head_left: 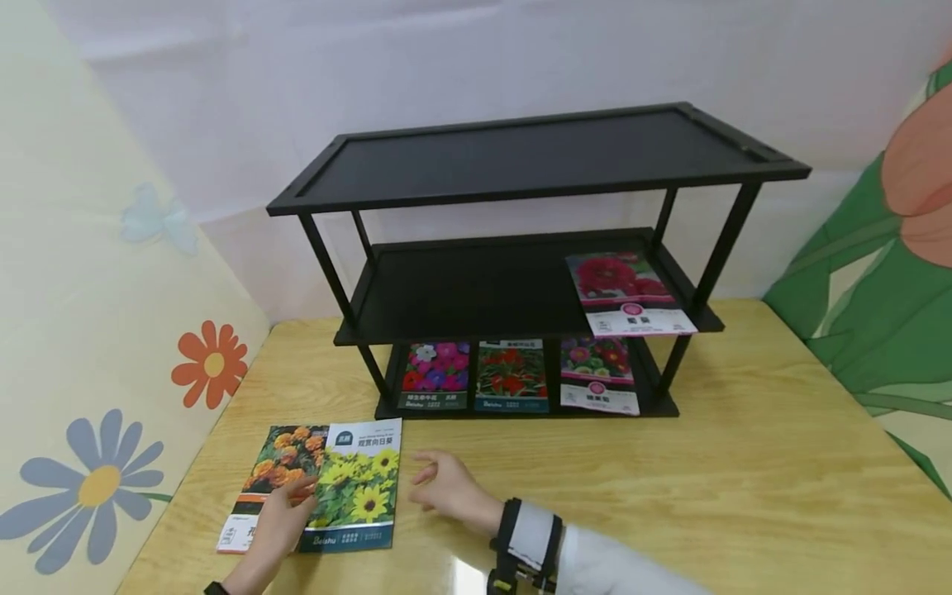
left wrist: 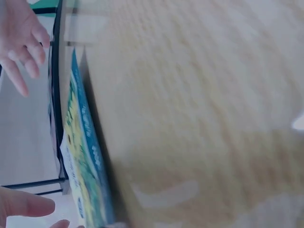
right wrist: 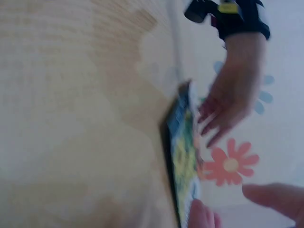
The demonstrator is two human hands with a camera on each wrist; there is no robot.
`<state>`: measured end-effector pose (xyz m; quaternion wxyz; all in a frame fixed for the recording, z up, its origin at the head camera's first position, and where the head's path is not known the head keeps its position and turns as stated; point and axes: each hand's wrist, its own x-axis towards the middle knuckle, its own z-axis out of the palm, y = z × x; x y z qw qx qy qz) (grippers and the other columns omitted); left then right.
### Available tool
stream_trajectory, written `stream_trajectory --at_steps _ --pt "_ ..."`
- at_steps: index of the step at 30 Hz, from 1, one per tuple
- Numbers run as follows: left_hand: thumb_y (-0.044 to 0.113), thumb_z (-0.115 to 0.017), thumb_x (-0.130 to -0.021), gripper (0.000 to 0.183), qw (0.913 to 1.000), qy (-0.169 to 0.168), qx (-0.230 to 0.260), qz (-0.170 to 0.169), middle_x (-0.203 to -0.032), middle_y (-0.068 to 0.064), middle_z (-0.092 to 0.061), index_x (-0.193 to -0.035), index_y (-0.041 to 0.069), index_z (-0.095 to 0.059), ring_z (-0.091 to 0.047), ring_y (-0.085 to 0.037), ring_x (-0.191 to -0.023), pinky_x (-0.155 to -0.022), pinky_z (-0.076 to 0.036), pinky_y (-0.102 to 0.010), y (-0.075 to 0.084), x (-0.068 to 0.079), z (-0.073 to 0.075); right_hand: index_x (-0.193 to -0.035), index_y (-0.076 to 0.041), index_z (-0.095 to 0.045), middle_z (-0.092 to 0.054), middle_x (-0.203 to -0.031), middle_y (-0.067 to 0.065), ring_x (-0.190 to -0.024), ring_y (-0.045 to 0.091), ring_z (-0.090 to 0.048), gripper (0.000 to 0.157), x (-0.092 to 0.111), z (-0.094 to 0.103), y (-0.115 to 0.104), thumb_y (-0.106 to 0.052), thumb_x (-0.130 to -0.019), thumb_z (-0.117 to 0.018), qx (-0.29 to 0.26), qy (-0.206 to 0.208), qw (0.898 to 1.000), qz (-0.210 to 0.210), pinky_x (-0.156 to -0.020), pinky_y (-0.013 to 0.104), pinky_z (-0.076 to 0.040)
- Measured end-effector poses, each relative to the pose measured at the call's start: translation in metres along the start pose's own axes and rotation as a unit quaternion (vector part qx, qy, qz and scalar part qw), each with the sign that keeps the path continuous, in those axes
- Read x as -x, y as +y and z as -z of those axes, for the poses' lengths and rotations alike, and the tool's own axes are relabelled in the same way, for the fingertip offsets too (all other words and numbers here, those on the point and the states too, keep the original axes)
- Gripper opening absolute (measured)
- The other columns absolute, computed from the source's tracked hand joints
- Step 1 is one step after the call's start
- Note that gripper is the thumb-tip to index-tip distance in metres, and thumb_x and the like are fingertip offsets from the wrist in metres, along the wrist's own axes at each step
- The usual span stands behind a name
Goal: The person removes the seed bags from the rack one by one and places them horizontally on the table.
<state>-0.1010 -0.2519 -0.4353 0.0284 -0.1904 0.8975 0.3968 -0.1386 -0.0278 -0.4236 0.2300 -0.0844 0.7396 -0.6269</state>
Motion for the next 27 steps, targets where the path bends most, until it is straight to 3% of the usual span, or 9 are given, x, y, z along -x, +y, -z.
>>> stream_trajectory --at_steps 2,7,11,19,27 --pt "0.002 -0.049 -0.078 0.038 1.0 -0.001 -0.002 -0.003 -0.1 -0.026 -0.055 -0.114 -0.01 -0.053 -0.052 -0.036 -0.09 -0.069 -0.044 -0.042 0.006 0.002 0.0 -0.117 0.006 -0.051 -0.056 -0.084 0.011 -0.06 0.013 -0.052 0.051 0.002 0.014 -0.005 0.006 -0.068 -0.062 0.011 -0.017 1.0 0.009 -0.058 0.031 -0.049" --pt "0.003 -0.048 -0.081 0.037 0.9996 -0.003 0.028 -0.005 -0.11 -0.026 -0.05 -0.116 -0.007 -0.052 -0.049 -0.035 -0.094 -0.065 -0.042 -0.035 0.028 0.008 -0.003 -0.115 0.003 -0.054 -0.059 -0.089 0.013 -0.069 0.012 -0.053 0.043 0.012 0.046 -0.021 -0.001 -0.072 -0.062 0.047 -0.06 0.997 0.031 -0.063 0.027 -0.047" --pt "0.002 -0.049 -0.083 0.036 0.9975 -0.014 0.062 -0.032 -0.112 -0.025 -0.049 -0.117 -0.006 -0.051 -0.048 -0.031 -0.093 -0.065 -0.043 -0.033 0.049 0.01 -0.011 -0.115 0.005 -0.053 -0.059 -0.094 0.016 -0.078 0.016 -0.057 0.041 0.021 0.073 -0.034 -0.001 -0.076 -0.059 0.05 -0.068 0.995 0.052 -0.071 0.029 -0.049" --pt "0.001 -0.05 -0.083 0.032 0.9916 -0.056 0.077 -0.088 -0.11 -0.019 -0.053 -0.115 -0.003 -0.055 -0.05 -0.027 -0.093 -0.067 -0.045 -0.033 0.081 0.014 -0.029 -0.121 0.007 -0.048 -0.057 -0.102 0.019 -0.088 0.025 -0.058 0.041 0.043 0.12 -0.046 -0.006 -0.082 -0.056 0.027 -0.044 0.997 0.062 -0.079 0.035 -0.048" --pt "-0.002 -0.051 -0.081 0.03 0.9778 -0.079 0.096 -0.168 -0.107 -0.016 -0.056 -0.111 -0.003 -0.056 -0.051 -0.029 -0.095 -0.077 -0.043 -0.038 0.109 0.02 -0.038 -0.124 0.004 -0.046 -0.057 -0.106 0.018 -0.09 0.021 -0.059 0.043 0.066 0.157 -0.06 -0.012 -0.085 -0.056 0.063 0.012 0.995 0.071 -0.078 0.033 -0.048"
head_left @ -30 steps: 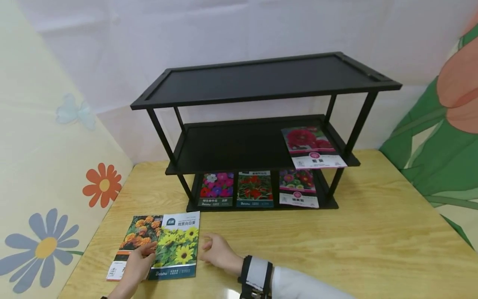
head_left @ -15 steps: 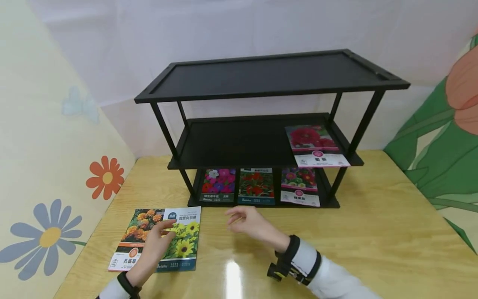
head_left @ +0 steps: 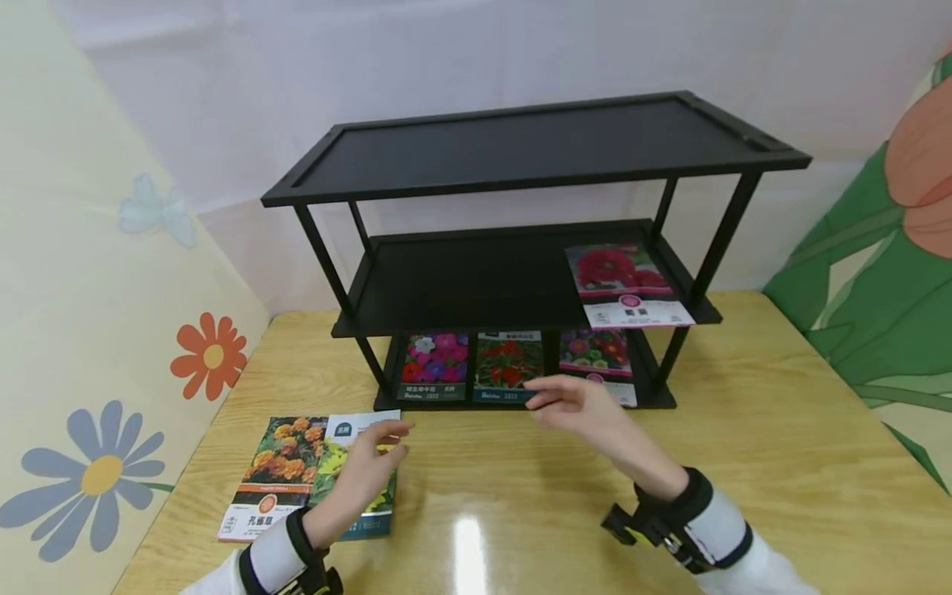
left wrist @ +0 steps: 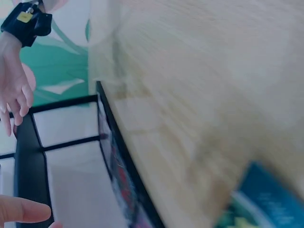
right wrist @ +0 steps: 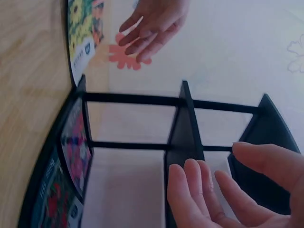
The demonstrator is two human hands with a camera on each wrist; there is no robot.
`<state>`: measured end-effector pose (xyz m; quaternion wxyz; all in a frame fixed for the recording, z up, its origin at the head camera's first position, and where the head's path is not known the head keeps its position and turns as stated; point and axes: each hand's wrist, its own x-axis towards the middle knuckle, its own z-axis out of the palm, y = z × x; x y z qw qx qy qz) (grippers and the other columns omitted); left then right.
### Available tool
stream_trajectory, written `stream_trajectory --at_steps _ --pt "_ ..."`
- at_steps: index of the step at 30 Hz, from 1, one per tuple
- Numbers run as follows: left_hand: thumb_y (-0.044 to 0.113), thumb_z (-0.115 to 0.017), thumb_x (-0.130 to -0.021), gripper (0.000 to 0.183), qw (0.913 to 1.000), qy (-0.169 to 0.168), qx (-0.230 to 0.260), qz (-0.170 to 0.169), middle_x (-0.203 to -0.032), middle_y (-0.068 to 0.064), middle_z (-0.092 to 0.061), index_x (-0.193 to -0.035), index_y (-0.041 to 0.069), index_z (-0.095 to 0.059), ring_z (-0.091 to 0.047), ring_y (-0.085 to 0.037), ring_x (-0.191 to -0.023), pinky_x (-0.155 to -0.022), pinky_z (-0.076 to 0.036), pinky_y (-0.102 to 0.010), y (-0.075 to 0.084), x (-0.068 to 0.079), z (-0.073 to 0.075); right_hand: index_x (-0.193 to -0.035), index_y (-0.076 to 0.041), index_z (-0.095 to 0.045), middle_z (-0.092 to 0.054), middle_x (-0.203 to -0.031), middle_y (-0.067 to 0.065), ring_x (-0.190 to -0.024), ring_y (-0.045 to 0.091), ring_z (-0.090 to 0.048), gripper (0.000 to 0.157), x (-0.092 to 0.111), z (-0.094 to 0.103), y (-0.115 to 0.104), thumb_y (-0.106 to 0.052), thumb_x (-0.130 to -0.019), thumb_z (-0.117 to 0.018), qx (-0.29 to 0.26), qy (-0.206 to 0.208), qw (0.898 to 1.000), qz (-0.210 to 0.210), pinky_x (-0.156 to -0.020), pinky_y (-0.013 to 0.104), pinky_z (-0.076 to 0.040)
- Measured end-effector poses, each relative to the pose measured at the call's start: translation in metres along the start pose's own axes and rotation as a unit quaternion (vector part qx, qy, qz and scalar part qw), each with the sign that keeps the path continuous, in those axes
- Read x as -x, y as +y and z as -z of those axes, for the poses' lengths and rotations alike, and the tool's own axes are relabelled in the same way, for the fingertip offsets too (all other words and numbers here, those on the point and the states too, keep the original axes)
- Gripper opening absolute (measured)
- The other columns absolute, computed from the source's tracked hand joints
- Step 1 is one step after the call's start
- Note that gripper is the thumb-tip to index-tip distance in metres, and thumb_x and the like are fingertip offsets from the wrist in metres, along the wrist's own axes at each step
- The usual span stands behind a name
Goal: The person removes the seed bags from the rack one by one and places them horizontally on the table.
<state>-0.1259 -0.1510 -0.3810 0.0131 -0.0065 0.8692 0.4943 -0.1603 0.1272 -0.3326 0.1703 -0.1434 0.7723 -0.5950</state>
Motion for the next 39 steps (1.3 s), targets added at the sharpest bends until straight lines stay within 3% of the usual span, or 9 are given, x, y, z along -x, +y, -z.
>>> stream_trajectory --at_steps 5,9,17,20,22,25,30,35,39 --pt "0.0 -0.05 -0.083 0.031 0.9992 -0.019 0.025 -0.025 -0.106 -0.014 -0.057 -0.113 0.0 -0.055 -0.051 -0.026 -0.096 -0.08 -0.043 -0.038 0.027 -0.012 -0.003 -0.125 0.001 -0.045 -0.055 -0.109 0.02 -0.092 0.02 -0.059 0.043 0.012 0.024 -0.008 -0.015 -0.087 -0.055 0.043 0.038 0.998 0.001 -0.077 0.03 -0.049" --pt "0.003 -0.049 -0.085 0.029 0.9969 -0.041 0.057 -0.035 -0.104 -0.011 -0.057 -0.114 0.002 -0.055 -0.052 -0.022 -0.095 -0.08 -0.045 -0.036 0.052 -0.021 -0.004 -0.126 0.003 -0.043 -0.053 -0.112 0.022 -0.091 0.013 -0.059 0.044 0.018 0.04 -0.015 -0.016 -0.088 -0.053 0.045 0.051 0.998 0.011 -0.077 0.027 -0.049" --pt "0.001 -0.05 -0.084 0.028 0.9929 -0.077 0.075 -0.052 -0.098 -0.007 -0.059 -0.11 0.002 -0.058 -0.054 -0.019 -0.089 -0.074 -0.046 -0.03 0.084 -0.033 -0.015 -0.127 0.005 -0.041 -0.053 -0.113 0.023 -0.086 0.002 -0.058 0.046 0.022 0.068 -0.028 -0.018 -0.089 -0.053 0.105 0.095 0.99 0.018 -0.074 0.021 -0.048" --pt "0.002 -0.05 -0.085 0.028 0.9916 -0.095 0.072 -0.051 -0.098 -0.007 -0.059 -0.111 0.003 -0.058 -0.054 -0.018 -0.088 -0.072 -0.045 -0.028 0.098 -0.039 -0.016 -0.127 0.005 -0.042 -0.057 -0.109 0.015 -0.083 -0.003 -0.056 0.046 0.025 0.087 -0.032 -0.019 -0.089 -0.052 0.138 0.118 0.983 0.019 -0.072 0.018 -0.048" --pt "0.002 -0.049 -0.086 0.029 0.9901 -0.107 0.073 -0.055 -0.1 -0.007 -0.058 -0.113 0.003 -0.057 -0.054 -0.019 -0.089 -0.071 -0.045 -0.027 0.107 -0.043 -0.018 -0.127 0.005 -0.042 -0.06 -0.102 0.004 -0.081 -0.005 -0.056 0.046 0.027 0.102 -0.036 -0.02 -0.089 -0.051 0.166 0.133 0.977 0.015 -0.07 0.017 -0.048" --pt "0.003 -0.048 -0.087 0.03 0.9887 -0.123 0.069 -0.049 -0.103 -0.007 -0.058 -0.116 0.005 -0.056 -0.054 -0.018 -0.094 -0.075 -0.046 -0.028 0.119 -0.047 -0.021 -0.128 0.003 -0.041 -0.059 -0.097 -0.007 -0.078 -0.007 -0.055 0.048 0.03 0.123 -0.04 -0.024 -0.09 -0.05 0.2 0.146 0.969 -0.008 -0.068 0.016 -0.048" --pt "0.003 -0.048 -0.087 0.031 0.9866 -0.143 0.055 -0.056 -0.106 -0.009 -0.058 -0.118 0.004 -0.055 -0.055 -0.019 -0.095 -0.076 -0.046 -0.028 0.134 -0.053 -0.029 -0.131 0.0 -0.039 -0.057 -0.11 0.01 -0.075 -0.01 -0.053 0.052 0.028 0.144 -0.044 -0.031 -0.091 -0.046 0.238 0.156 0.957 -0.051 -0.068 0.017 -0.048" --pt "0.005 -0.046 -0.089 0.033 0.9827 -0.161 0.068 -0.061 -0.113 -0.01 -0.055 -0.122 0.004 -0.052 -0.055 -0.02 -0.095 -0.067 -0.044 -0.024 0.152 -0.06 -0.036 -0.131 0.005 -0.037 -0.05 -0.118 0.026 -0.073 -0.012 -0.05 0.048 0.022 0.156 -0.045 -0.025 -0.093 -0.042 0.24 0.165 0.955 -0.051 -0.07 0.019 -0.049" --pt "0.008 -0.046 -0.091 0.035 0.9778 -0.186 0.086 -0.044 -0.124 -0.011 -0.049 -0.125 0.005 -0.049 -0.056 -0.022 -0.098 -0.072 -0.047 -0.025 0.166 -0.068 -0.045 -0.13 0.008 -0.037 -0.046 -0.12 0.03 -0.072 -0.013 -0.05 0.048 0.016 0.16 -0.044 -0.023 -0.093 -0.041 0.242 0.155 0.957 -0.048 -0.07 0.02 -0.049"
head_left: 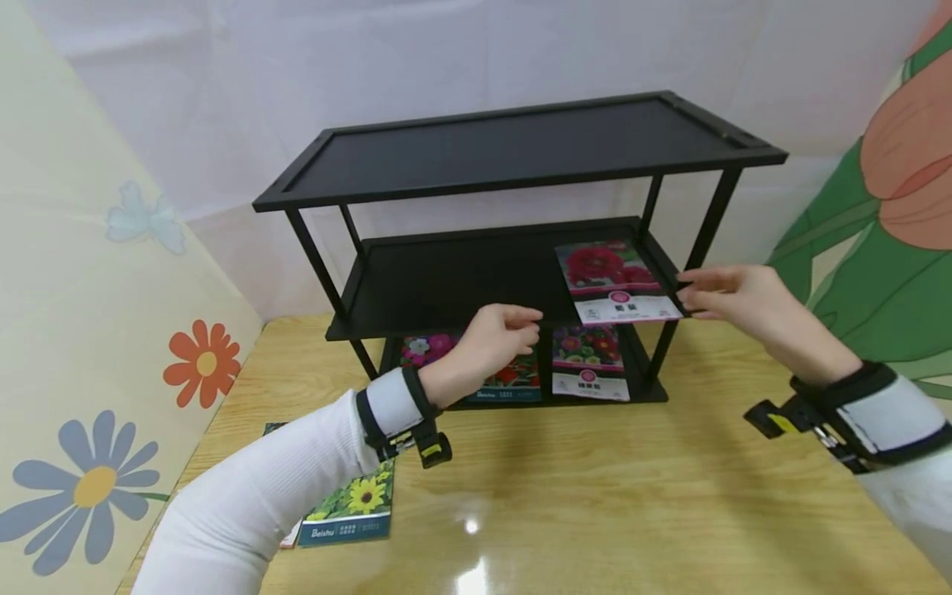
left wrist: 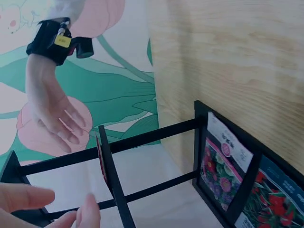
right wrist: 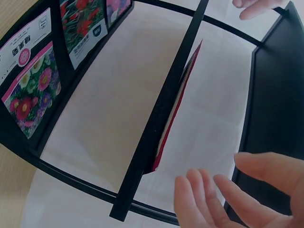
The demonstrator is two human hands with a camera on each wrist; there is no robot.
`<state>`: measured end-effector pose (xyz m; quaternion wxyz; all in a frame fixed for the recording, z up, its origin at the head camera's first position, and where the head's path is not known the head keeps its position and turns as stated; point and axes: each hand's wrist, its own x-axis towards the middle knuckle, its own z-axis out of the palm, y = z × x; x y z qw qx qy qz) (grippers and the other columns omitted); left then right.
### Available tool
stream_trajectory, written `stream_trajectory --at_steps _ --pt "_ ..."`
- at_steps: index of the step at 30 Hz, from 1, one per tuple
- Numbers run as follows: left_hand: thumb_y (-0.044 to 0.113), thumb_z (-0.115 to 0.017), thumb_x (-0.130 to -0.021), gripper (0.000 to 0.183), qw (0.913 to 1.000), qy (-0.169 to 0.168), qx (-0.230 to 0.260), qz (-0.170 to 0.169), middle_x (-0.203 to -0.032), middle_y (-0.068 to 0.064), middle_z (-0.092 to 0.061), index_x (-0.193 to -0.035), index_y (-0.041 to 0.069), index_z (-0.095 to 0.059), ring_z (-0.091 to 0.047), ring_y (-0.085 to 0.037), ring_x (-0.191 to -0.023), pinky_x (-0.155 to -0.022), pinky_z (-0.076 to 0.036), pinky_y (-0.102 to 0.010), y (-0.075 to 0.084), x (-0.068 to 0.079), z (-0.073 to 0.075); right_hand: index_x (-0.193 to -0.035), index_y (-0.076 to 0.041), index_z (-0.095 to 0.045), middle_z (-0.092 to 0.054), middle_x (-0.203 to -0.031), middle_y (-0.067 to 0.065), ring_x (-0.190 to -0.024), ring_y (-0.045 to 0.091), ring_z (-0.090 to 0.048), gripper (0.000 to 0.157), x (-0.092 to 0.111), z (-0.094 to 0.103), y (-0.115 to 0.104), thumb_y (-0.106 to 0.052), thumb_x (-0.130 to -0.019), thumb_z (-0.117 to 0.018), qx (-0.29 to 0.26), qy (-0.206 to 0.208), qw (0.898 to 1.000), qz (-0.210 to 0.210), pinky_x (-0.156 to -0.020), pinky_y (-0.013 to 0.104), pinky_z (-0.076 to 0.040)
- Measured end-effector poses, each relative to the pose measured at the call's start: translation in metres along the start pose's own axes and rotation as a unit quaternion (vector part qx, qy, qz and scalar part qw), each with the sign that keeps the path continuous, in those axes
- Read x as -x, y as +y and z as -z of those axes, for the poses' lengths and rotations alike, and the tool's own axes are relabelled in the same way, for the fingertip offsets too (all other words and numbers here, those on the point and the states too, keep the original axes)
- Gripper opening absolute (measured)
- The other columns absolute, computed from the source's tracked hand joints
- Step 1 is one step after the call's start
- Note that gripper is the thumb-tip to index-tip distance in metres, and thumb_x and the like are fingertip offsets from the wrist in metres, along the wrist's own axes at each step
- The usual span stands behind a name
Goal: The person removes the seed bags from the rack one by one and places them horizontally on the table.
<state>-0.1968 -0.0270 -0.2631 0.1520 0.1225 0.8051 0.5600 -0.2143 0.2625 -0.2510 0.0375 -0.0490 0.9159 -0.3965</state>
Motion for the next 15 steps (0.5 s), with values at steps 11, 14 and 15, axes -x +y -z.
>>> stream_trajectory --at_steps 11,14,15 --pt "0.004 -0.047 -0.089 0.039 0.9987 -0.003 0.05 0.008 -0.129 -0.015 -0.044 -0.127 -0.003 -0.043 -0.052 -0.026 -0.105 -0.086 -0.044 -0.029 0.019 -0.038 -0.018 -0.131 0.009 -0.033 -0.037 -0.128 0.032 -0.091 0.01 -0.057 0.052 -0.013 -0.001 -0.001 -0.025 -0.093 -0.041 0.01 -0.027 1.0 -0.009 -0.073 0.024 -0.049" --pt "0.004 -0.048 -0.089 0.039 0.9986 0.004 0.05 0.018 -0.128 -0.014 -0.045 -0.127 -0.004 -0.043 -0.052 -0.025 -0.105 -0.086 -0.044 -0.029 0.022 -0.048 -0.022 -0.13 0.011 -0.034 -0.037 -0.127 0.033 -0.099 0.024 -0.053 0.051 -0.016 -0.003 -0.001 -0.024 -0.093 -0.041 0.015 -0.024 1.0 -0.006 -0.07 0.022 -0.049" --pt "0.004 -0.048 -0.089 0.039 0.9986 0.007 0.048 0.019 -0.129 -0.014 -0.045 -0.126 -0.004 -0.043 -0.051 -0.025 -0.106 -0.087 -0.043 -0.03 0.023 -0.051 -0.023 -0.129 0.011 -0.034 -0.037 -0.127 0.033 -0.098 0.024 -0.053 0.051 -0.017 -0.003 -0.001 -0.023 -0.092 -0.041 0.017 -0.022 1.0 -0.005 -0.07 0.021 -0.049"
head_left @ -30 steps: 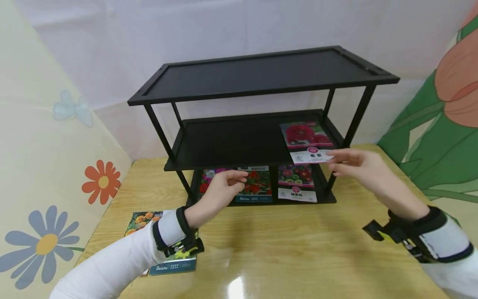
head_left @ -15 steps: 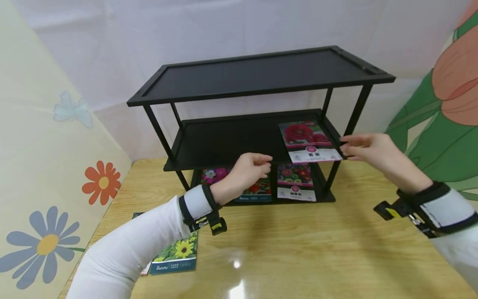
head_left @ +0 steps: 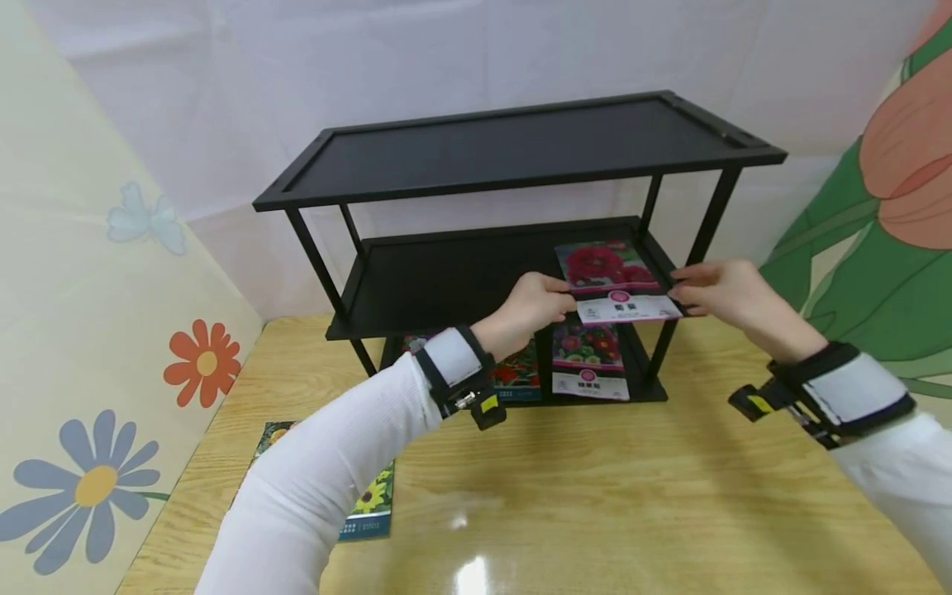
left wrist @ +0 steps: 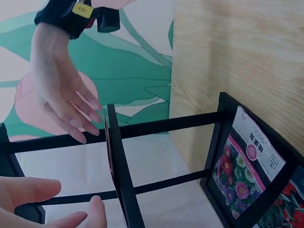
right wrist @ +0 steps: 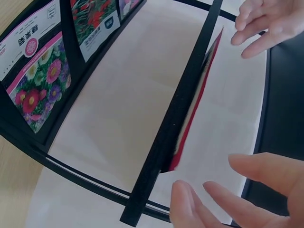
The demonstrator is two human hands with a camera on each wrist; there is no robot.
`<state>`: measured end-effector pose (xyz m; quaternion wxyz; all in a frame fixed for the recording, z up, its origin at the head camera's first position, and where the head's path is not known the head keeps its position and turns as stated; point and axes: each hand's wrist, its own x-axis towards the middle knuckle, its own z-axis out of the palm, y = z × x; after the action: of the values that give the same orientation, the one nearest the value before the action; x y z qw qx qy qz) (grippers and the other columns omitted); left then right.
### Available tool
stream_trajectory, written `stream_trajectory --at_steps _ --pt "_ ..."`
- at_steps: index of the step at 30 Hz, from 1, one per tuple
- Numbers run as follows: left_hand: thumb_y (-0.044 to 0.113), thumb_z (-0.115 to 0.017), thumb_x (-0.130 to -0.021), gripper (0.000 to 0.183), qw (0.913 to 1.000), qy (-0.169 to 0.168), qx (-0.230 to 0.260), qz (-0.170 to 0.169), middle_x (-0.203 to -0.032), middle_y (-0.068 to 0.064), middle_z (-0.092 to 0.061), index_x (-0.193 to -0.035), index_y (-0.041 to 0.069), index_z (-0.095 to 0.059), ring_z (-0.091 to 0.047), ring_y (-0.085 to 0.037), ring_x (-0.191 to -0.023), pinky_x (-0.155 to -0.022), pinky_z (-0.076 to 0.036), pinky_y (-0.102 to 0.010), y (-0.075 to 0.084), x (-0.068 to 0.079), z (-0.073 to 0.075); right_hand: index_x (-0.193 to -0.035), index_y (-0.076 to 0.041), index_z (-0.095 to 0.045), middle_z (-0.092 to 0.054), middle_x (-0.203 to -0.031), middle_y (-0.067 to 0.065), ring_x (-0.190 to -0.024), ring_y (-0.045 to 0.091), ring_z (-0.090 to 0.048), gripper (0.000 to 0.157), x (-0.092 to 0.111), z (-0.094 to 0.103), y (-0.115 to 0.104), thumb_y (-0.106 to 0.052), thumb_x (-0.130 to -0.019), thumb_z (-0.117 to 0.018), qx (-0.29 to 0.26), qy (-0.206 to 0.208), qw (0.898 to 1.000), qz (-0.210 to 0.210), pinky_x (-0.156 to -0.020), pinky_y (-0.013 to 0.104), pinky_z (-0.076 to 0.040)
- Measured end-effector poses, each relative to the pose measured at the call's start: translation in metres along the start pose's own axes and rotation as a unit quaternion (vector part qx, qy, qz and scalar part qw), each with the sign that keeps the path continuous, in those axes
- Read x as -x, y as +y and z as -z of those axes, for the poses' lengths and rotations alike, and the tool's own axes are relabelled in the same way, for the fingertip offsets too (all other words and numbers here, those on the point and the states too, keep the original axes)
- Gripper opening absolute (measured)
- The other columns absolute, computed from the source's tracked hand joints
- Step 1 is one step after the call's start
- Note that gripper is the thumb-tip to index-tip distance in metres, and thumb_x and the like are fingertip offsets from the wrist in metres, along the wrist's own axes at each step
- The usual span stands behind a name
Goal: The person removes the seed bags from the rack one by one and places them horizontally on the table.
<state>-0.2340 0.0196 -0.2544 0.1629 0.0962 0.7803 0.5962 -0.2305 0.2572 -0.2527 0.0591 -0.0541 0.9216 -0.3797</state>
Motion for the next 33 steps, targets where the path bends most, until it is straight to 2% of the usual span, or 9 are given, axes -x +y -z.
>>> stream_trajectory --at_steps 6,9,11,13,19,27,29,31,33 --pt "0.006 -0.049 -0.088 0.04 0.9995 0.025 -0.018 0.009 -0.132 -0.013 -0.042 -0.126 -0.005 -0.043 -0.04 -0.025 -0.12 -0.095 -0.036 -0.034 0.002 -0.013 -0.008 -0.124 0.015 -0.04 -0.039 -0.123 0.035 -0.077 -0.006 -0.05 0.048 -0.003 -0.003 0.003 -0.02 -0.091 -0.044 0.001 0.019 1.0 0.023 -0.066 0.017 -0.047" --pt "0.006 -0.049 -0.088 0.034 0.9992 0.033 -0.019 0.016 -0.124 -0.011 -0.047 -0.12 -0.005 -0.048 -0.042 -0.021 -0.116 -0.094 -0.037 -0.032 0.002 -0.019 -0.011 -0.122 0.016 -0.041 -0.041 -0.121 0.035 -0.082 0.008 -0.057 0.048 -0.005 -0.005 0.003 -0.02 -0.09 -0.045 0.014 0.027 0.999 0.028 -0.068 0.021 -0.049" --pt "0.005 -0.049 -0.088 0.012 0.9993 0.031 -0.014 0.016 -0.096 -0.009 -0.052 -0.089 -0.004 -0.056 -0.049 -0.017 -0.09 -0.083 -0.04 -0.027 0.002 -0.022 -0.012 -0.122 0.016 -0.041 -0.041 -0.121 0.036 -0.088 0.024 -0.058 0.049 -0.007 -0.007 0.002 -0.02 -0.09 -0.046 0.026 0.029 0.999 0.023 -0.071 0.028 -0.05" --pt "0.004 -0.049 -0.087 0.029 0.9993 0.034 -0.009 0.015 -0.068 -0.003 -0.039 -0.06 0.005 -0.041 -0.038 -0.014 -0.062 -0.066 -0.034 -0.026 0.001 -0.025 -0.013 -0.122 0.016 -0.041 -0.041 -0.121 0.037 -0.092 0.035 -0.056 0.049 -0.008 -0.008 0.001 -0.021 -0.089 -0.046 0.038 0.03 0.999 0.015 -0.073 0.036 -0.049" --pt "0.0 -0.051 -0.085 0.05 0.9979 0.059 -0.005 0.025 -0.049 0.002 -0.013 -0.05 0.013 -0.018 -0.011 -0.012 -0.045 -0.057 -0.026 -0.027 0.0 -0.03 -0.016 -0.123 0.018 -0.038 -0.039 -0.12 0.038 -0.088 0.034 -0.057 0.051 -0.013 -0.012 0.002 -0.019 -0.089 -0.046 0.045 0.025 0.999 0.004 -0.074 0.042 -0.047" --pt "-0.011 -0.048 -0.081 0.044 0.9946 0.082 0.056 0.031 -0.058 -0.002 -0.022 -0.056 0.012 -0.02 -0.02 -0.013 -0.05 -0.053 -0.027 -0.026 -0.006 -0.037 -0.013 -0.128 0.018 -0.029 -0.043 -0.117 0.036 -0.07 -0.003 -0.053 0.056 -0.018 -0.009 0.004 -0.015 -0.087 -0.049 -0.02 -0.005 1.0 -0.014 -0.072 0.027 -0.047" --pt "-0.014 -0.046 -0.078 0.03 0.9922 0.093 0.076 0.032 -0.061 -0.005 -0.036 -0.055 0.004 -0.04 -0.014 -0.013 -0.049 -0.051 -0.022 -0.027 -0.008 -0.037 -0.012 -0.13 0.017 -0.026 -0.046 -0.115 0.033 -0.069 -0.007 -0.051 0.058 -0.019 -0.008 0.006 -0.014 -0.087 -0.05 -0.046 -0.011 0.999 -0.026 -0.068 0.02 -0.046" --pt "-0.014 -0.046 -0.078 0.014 0.991 0.096 0.085 0.038 -0.08 -0.011 -0.052 -0.08 -0.007 -0.058 -0.021 -0.011 -0.048 -0.051 -0.026 -0.026 -0.009 -0.037 -0.01 -0.132 0.016 -0.022 -0.045 -0.117 0.031 -0.071 -0.007 -0.051 0.061 -0.02 -0.007 0.007 -0.015 -0.087 -0.05 -0.074 -0.026 0.996 -0.038 -0.068 0.016 -0.046" --pt "-0.012 -0.048 -0.079 0.035 0.9897 0.1 0.093 0.044 -0.111 -0.014 -0.054 -0.113 -0.007 -0.054 -0.035 -0.012 -0.053 -0.057 -0.038 -0.027 -0.01 -0.036 -0.008 -0.133 0.014 -0.022 -0.042 -0.122 0.03 -0.075 -0.008 -0.051 0.06 -0.019 -0.006 0.007 -0.016 -0.088 -0.049 -0.098 -0.04 0.993 -0.049 -0.071 0.015 -0.045"
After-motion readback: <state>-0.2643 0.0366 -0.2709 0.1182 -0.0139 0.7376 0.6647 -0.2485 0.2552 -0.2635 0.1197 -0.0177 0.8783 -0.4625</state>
